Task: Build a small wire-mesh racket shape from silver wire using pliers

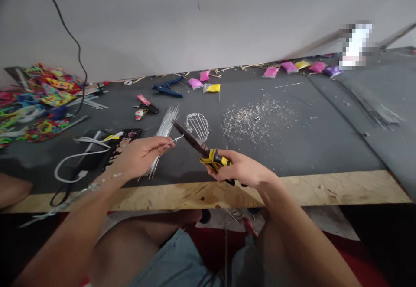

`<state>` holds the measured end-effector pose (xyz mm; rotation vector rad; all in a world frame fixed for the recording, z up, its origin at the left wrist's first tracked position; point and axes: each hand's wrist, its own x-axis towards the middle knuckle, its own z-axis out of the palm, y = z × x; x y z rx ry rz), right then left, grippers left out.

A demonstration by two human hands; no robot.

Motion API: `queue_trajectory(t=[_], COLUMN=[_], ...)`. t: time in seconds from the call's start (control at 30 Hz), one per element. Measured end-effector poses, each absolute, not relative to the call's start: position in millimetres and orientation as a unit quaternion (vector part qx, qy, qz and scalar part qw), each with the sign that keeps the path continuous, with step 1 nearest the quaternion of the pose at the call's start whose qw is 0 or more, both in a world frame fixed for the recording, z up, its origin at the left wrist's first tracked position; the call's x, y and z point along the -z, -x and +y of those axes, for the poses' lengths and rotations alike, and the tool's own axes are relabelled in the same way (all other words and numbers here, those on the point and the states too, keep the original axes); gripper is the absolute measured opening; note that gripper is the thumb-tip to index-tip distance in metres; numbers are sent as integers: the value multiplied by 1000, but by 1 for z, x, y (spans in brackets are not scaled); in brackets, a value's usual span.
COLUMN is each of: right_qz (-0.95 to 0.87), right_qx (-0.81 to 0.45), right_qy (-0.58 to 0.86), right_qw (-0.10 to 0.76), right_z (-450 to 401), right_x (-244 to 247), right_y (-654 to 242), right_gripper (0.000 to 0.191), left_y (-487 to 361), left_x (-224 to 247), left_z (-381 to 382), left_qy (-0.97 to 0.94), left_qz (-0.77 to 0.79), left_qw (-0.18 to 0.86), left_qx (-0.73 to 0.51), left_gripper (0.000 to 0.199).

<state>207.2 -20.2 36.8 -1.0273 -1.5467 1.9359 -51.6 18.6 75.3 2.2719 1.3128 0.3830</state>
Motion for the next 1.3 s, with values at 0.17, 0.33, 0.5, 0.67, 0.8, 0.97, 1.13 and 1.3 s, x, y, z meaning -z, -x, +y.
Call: queue_trajectory(t=[0.17,0.33,0.5,0.67,0.8,0.97,1.13,1.3], right_qz=[-612,-688,-717,-717,-708,-688,-677,-666], right_qx=[-668,-589,-523,-475,-464,-454,-457,-493], right_qy=[384,402,445,496,515,542,544,522], right_qw=[180,135,117,116,136,163,191,202], right_z=[-22,-23,-23,-22,-21,-21,-20,-17], right_x=[-38,-41,-40,-34,-28,-26,-28,-30], right_y=[-208,-207,-200,-194,-193,-193,-196,-199], right_gripper=[25,35,33,36,37,36,33,25], left_y=[67,75,67,45,28,12,5,11], left_x=[-91,-102,-116,-123,-122,-117,-114,-112], left_z=[25,31,31,21,12,4,6,14], left_qy=[-872,-887,-865,-845,-822,-798,-768,-755], left_qz=[461,445,493,518,554,598,638,645], left_qw=[161,111,25,-81,-103,-68,-46,-18], left_qx=[-38,48,89,106,80,27,-46,-113], left_gripper=[32,34,30,32,34,36,34,32])
